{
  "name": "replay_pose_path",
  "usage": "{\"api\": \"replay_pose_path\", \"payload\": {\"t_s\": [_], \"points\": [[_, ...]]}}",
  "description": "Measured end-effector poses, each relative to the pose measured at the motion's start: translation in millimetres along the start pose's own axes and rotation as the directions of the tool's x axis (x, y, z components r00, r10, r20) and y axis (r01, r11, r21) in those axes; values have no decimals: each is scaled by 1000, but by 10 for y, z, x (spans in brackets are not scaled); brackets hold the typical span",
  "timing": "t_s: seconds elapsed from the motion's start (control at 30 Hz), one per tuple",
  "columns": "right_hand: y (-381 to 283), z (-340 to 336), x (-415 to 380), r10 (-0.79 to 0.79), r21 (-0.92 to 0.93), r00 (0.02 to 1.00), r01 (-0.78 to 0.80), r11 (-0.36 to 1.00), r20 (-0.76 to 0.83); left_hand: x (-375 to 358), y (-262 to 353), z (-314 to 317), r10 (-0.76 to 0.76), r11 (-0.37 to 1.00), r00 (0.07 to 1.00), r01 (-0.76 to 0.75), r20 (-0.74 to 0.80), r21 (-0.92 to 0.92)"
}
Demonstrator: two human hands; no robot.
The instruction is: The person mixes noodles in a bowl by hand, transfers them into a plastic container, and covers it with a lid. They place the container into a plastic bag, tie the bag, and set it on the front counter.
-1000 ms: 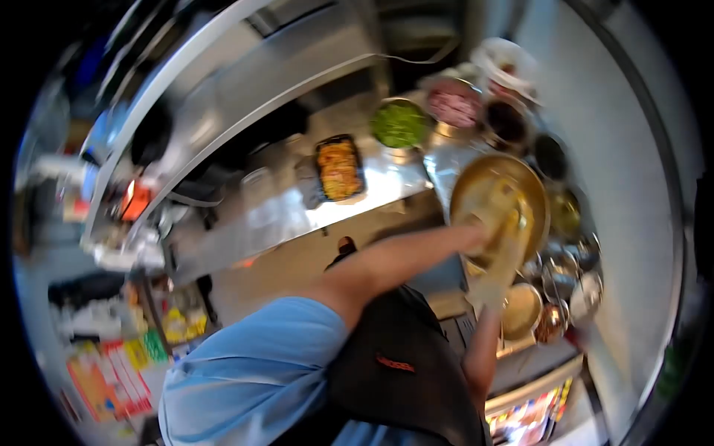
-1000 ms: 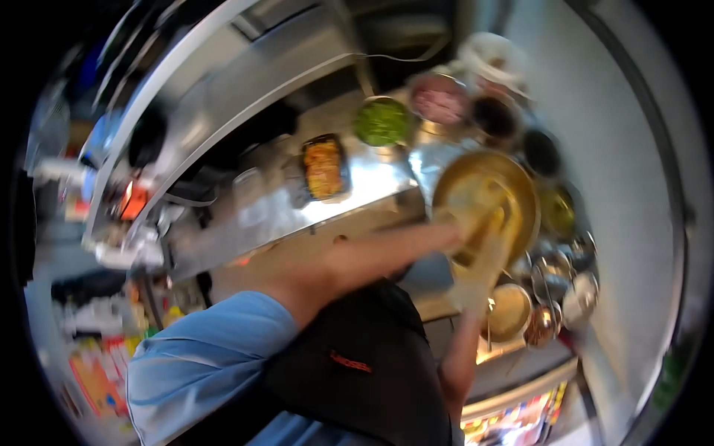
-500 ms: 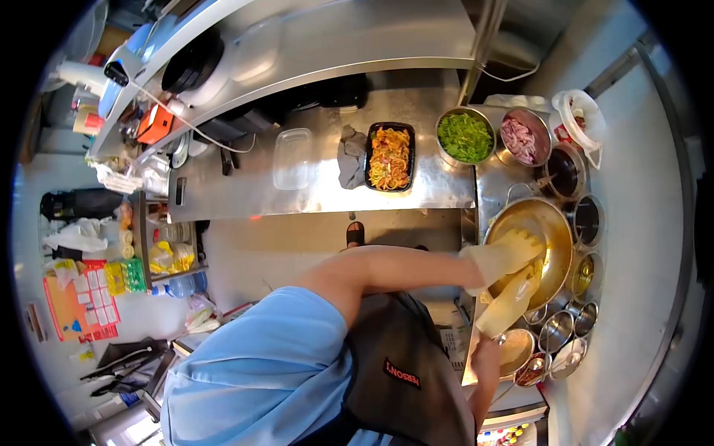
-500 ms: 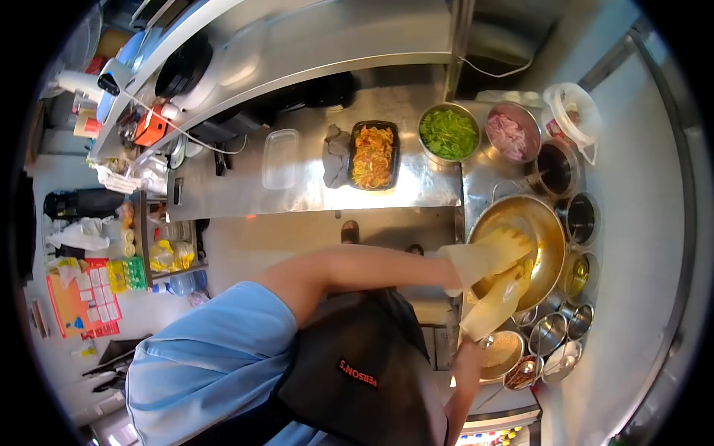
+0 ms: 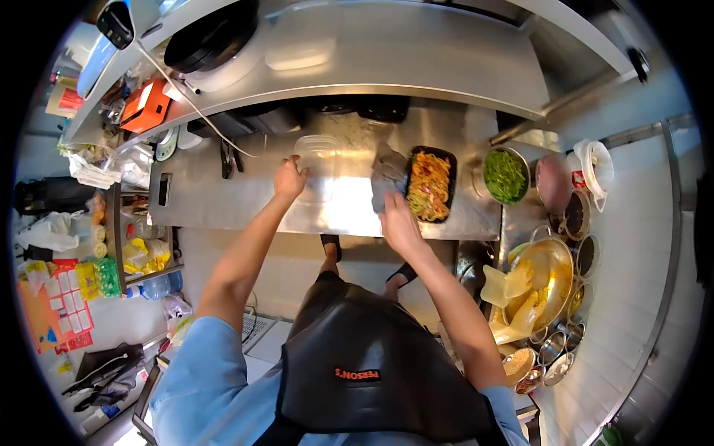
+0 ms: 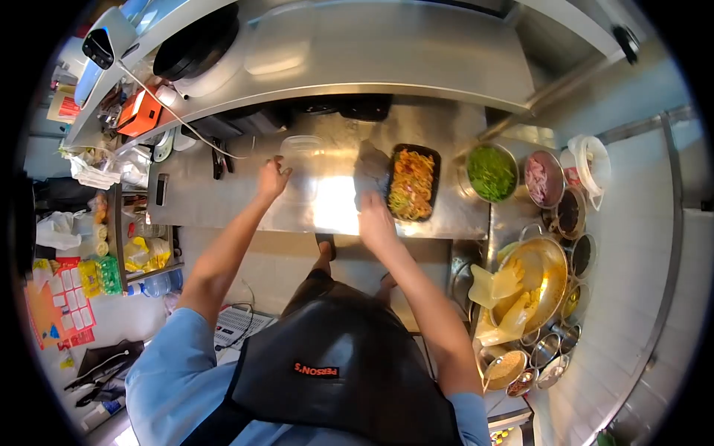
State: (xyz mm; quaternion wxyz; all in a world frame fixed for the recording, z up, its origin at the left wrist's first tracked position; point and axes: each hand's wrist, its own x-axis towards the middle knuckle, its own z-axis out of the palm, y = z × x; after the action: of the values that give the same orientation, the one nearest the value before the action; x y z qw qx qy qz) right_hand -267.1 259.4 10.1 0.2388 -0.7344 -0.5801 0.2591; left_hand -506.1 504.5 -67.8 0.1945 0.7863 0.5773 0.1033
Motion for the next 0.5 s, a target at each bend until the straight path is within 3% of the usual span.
{"api": "replay_pose_path", "payload": {"t_s": [0.03,0.07,0.1,0.13,0.2,0.27,0.3,0.33,0.37,0.4,0.47,0.5], "points": [[84,336,432,53,-150,995,-66,986,-89,147,-196,77,3,1000,1000,-3,6,-11],[152,635,798,95,-291,978,-147,945,-186,289,-407,268,-24,985,1000,26,-15,168],[135,797,1059,239,-294,947,-296,909,-215,420,-565,355,-43,937,998,55,-41,345],[110,913,1210,380,-296,893,-440,848,-240,487,-581,316,-37,941,999,43,-24,335],[43,1161,1325,410,-328,884,-465,822,-226,556,-612,243,-217,973,950,191,225,132],[-47,1419,1311,227,-243,966,-252,937,-125,591,-854,215,-192,980,945,173,263,96],[-90,1505,1317,138,-177,975,-169,970,-175,557,-996,127,-224,897,851,370,475,-241],[-167,1504,1319,151,-172,975,-179,969,-163,508,-1058,-79,-164,660,735,578,659,-480],[-214,1475,1339,134,-42,972,-145,988,-195,407,-1108,-303,-112,555,726,612,678,-564],[-341,1440,1396,127,90,962,-108,990,-241,325,-1095,-546,-108,569,720,610,686,-551],[-871,1168,1276,127,-7,945,-136,991,-300,162,-1000,-907,-90,479,762,597,641,-643],[-1160,1043,1158,-77,-24,963,73,997,-260,173,-947,-1036,-81,486,755,599,650,-636]]}}
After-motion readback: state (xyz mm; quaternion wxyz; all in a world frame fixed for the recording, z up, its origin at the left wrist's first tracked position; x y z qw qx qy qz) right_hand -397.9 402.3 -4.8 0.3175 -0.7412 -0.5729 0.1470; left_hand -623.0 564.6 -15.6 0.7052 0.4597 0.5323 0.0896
